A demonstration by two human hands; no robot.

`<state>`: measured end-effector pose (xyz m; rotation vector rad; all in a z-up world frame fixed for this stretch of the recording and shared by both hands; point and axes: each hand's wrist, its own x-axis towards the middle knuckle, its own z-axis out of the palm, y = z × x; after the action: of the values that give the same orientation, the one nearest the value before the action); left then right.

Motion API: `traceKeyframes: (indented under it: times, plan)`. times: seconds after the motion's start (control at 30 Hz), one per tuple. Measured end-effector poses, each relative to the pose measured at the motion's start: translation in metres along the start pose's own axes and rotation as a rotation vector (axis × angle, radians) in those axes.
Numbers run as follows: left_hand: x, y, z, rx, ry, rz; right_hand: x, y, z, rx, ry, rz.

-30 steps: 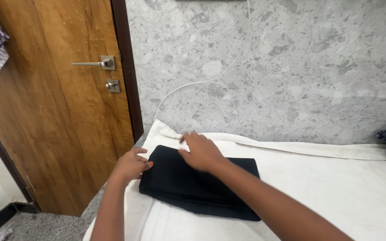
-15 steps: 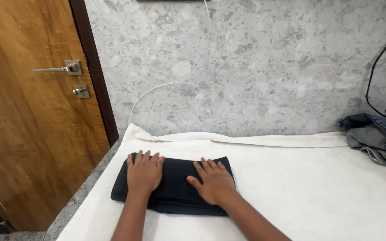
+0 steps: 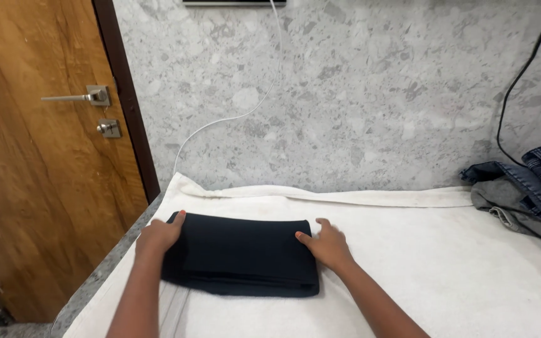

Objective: Carefully folding a pair of black trousers on a white cloth-covered surface in a laundry or housekeeping room.

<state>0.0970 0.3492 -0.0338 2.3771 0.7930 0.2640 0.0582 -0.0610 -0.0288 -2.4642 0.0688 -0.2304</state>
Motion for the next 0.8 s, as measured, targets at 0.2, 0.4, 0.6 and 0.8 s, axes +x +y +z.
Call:
traceKeyframes:
  times: [0.2,0.4,0.6,0.8]
  plan:
    - [0.036,-0.02,0.004,-0.049,-0.201,0.022,0.026,0.007,-0.002,0.376,-0.382,0.176]
    - [0.013,-0.016,-0.017,-0.105,-0.256,0.064,0.006,-0.018,-0.014,0.248,-0.279,0.161]
    - [-0.03,0.011,-0.039,-0.252,-0.19,0.121,0.017,-0.006,-0.022,0.554,-0.407,0.28]
    - [-0.08,0.074,-0.035,-0.347,-0.222,0.129,0.033,0.038,-0.079,0.739,-0.301,0.272]
